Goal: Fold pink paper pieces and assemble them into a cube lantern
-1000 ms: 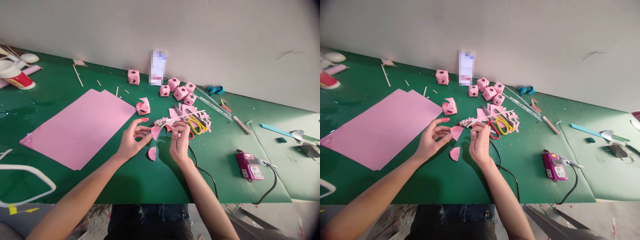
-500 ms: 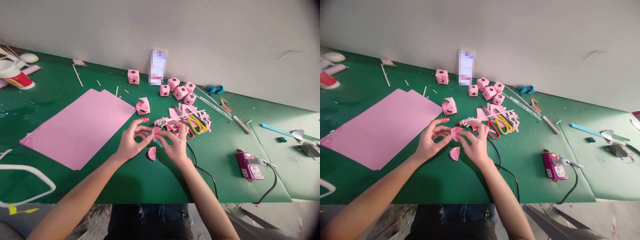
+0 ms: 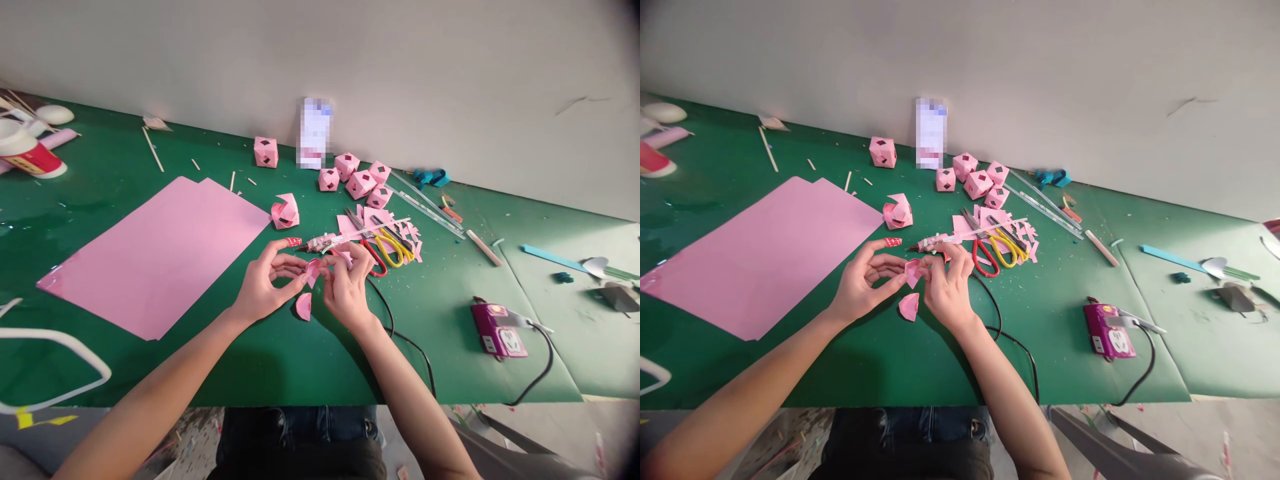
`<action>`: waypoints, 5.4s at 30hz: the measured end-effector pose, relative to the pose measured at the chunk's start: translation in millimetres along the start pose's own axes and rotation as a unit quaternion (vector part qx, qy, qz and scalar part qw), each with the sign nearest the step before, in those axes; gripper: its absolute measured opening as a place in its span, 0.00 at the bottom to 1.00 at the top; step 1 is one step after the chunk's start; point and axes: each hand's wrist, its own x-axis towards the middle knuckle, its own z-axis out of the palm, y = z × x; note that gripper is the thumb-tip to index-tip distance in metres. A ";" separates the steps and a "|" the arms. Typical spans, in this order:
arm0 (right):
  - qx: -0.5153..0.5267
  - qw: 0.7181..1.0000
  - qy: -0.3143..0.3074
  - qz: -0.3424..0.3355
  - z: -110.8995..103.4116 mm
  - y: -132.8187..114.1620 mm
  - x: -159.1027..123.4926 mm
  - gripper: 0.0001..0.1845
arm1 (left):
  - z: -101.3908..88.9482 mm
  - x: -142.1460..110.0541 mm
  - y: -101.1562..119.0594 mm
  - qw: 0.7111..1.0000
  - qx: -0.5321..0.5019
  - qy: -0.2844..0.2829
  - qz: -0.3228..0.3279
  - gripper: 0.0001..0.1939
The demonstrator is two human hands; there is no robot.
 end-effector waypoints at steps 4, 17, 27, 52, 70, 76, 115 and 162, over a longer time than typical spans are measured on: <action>0.055 0.996 0.045 0.052 -2.0 5.1 0.8 0.06 | -0.5 0.9 0.7 1.000 0.000 0.005 -0.009 0.30; 0.179 0.972 0.065 0.138 -13.7 0.4 10.3 0.10 | -2.9 6.0 9.0 0.997 -0.062 0.021 -0.050 0.25; 0.260 0.948 -0.077 0.167 -12.0 -6.6 12.8 0.07 | -4.7 2.6 1.9 0.999 -0.023 -0.030 -0.019 0.25; 0.205 0.961 -0.031 0.181 5.1 -23.3 8.0 0.12 | 19.7 1.0 -0.5 0.991 -0.036 0.115 -0.051 0.24; -0.116 0.967 -0.080 0.214 23.3 56.0 -6.2 0.23 | -11.5 18.8 -13.7 0.977 0.045 0.203 -0.056 0.20; 0.010 0.959 -0.016 0.282 6.7 45.9 6.7 0.20 | -10.9 20.1 -12.2 0.974 0.042 0.219 -0.049 0.15; 0.010 0.966 0.005 0.259 9.5 29.3 -5.3 0.20 | -10.9 18.6 -12.0 0.973 0.065 0.216 -0.044 0.17; 0.075 0.942 -0.036 0.326 -2.3 19.1 9.2 0.22 | -10.0 18.7 -3.1 0.973 0.060 0.220 -0.022 0.17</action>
